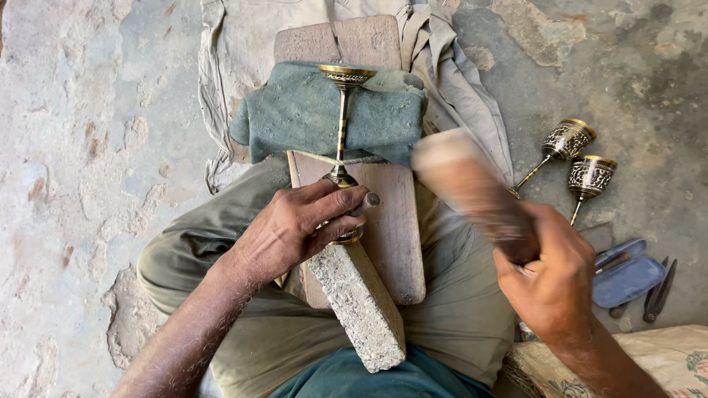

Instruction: The person sits on the floor and uses a wooden mallet to hammer a metal chisel against a brass goblet, creating decorative patterns. They rotate the goblet periodically to work on different sections.

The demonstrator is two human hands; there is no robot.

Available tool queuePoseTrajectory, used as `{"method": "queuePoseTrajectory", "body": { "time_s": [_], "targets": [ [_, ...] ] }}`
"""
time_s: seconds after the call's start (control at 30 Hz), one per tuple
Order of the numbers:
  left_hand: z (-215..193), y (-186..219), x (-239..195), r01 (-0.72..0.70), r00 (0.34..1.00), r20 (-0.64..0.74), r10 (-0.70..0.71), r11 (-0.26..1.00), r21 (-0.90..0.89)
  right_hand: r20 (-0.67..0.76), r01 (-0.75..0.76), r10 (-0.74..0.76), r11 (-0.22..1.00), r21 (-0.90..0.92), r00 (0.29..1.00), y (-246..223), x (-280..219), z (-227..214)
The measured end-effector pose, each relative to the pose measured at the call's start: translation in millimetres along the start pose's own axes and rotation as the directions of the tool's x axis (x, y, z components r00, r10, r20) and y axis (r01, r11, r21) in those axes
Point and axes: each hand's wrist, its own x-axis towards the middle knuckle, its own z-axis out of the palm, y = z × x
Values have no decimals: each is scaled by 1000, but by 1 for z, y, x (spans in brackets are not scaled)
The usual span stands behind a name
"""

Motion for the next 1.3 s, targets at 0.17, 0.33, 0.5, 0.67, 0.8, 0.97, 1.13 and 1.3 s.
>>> {"method": "queuePoseTrajectory", "body": {
  "time_s": [0.17, 0.33, 0.5, 0.67, 0.8, 0.97, 1.13, 1.3],
  "targets": [
    [-1, -2, 2, 0, 999, 44, 0, 1000, 8, 48, 49, -46, 996, -70, 998, 4, -3, 5],
    [-2, -5, 1, -18, 998, 56, 18, 1000, 8, 32, -29, 30, 999, -41, 999, 2, -1, 7],
    [-3, -6, 2, -5, 996, 90, 3, 1000, 29, -31, -106, 109, 991, 77, 994, -3, 2, 5],
    [-5, -7, 6, -68, 994, 88, 64, 997, 41, -100, -96, 120, 972, 214, 988, -5, 1, 4],
    [-5, -6, 8, -84, 994, 77, 80, 996, 43, 42, -122, 127, 987, -104, 991, -3, -1, 4],
    [-6, -4, 7, -62, 992, 116, 57, 997, 39, 120, -66, 98, 966, -249, 988, -5, 1, 1],
    [-8, -6, 9, -88, 989, 119, 84, 996, 31, 38, -91, 94, 994, -55, 995, -9, 5, -3],
    [-8, -7, 11, -70, 987, 147, 61, 996, 63, 13, -154, 153, 988, 17, 988, -5, 1, -4]
  ]
}}
